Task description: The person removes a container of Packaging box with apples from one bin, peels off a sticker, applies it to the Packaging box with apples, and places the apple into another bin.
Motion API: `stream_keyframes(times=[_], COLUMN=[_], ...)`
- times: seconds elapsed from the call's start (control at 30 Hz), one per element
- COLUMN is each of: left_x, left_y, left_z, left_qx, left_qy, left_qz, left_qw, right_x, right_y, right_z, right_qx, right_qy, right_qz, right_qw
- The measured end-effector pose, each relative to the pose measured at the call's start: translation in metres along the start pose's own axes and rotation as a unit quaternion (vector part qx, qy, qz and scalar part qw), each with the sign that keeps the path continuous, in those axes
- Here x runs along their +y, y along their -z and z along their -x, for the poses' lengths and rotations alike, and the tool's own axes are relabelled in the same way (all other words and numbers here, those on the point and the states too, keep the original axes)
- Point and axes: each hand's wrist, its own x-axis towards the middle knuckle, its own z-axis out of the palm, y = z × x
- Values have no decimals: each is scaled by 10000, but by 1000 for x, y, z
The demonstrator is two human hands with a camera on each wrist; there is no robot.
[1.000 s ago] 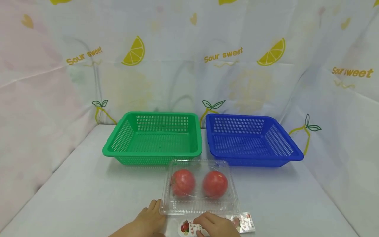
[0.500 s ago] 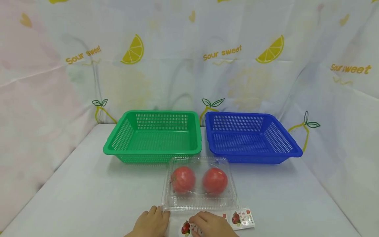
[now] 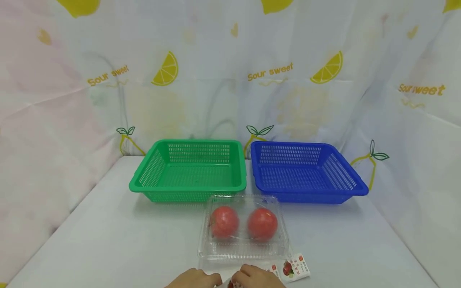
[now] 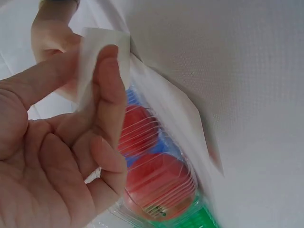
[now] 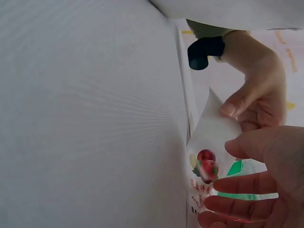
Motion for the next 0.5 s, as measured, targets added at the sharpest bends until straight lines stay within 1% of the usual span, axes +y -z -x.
stream_keyframes(times=[0.07, 0.1, 0.13, 0.17, 0.23, 0.27, 0.33, 0.37, 0.43, 0.5], left_x=[2, 3, 5, 6, 9, 10, 12, 11, 9, 8], left_y=[-1, -2, -3, -3, -4, -3, -1, 1, 6, 10], left_z=[-3, -4, -4, -5, -6, -7, -7, -8, -10, -11], left_qx=[216, 350, 414, 424, 393, 331, 68, 0, -91, -195], left_qy=[-514, -763, -1018, -1183, -1353, -1357, -1189, -1080, -992, -985], left_qz=[258, 311, 323, 415, 651, 790, 1239, 1436, 1590, 1639], left_qw=[9981, 9960, 9934, 9912, 9879, 9870, 9851, 9837, 9822, 9813], right_x=[0, 0, 0, 0, -1, -1, -2, -2, -3, -4], right_y=[-3, -4, -5, -5, -4, -3, 0, 1, 4, 6], right_z=[2, 2, 2, 3, 3, 2, 2, 1, -1, -3], right_qx=[171, 214, 263, 285, 290, 236, 156, 129, 155, 219], right_qy=[243, 360, 490, 581, 694, 658, 551, 478, 373, 348], right_qz=[-6, 20, 59, 75, 92, 45, -91, -148, -281, -354], right_qw=[9996, 9991, 9984, 9979, 9971, 9975, 9983, 9987, 9988, 9985])
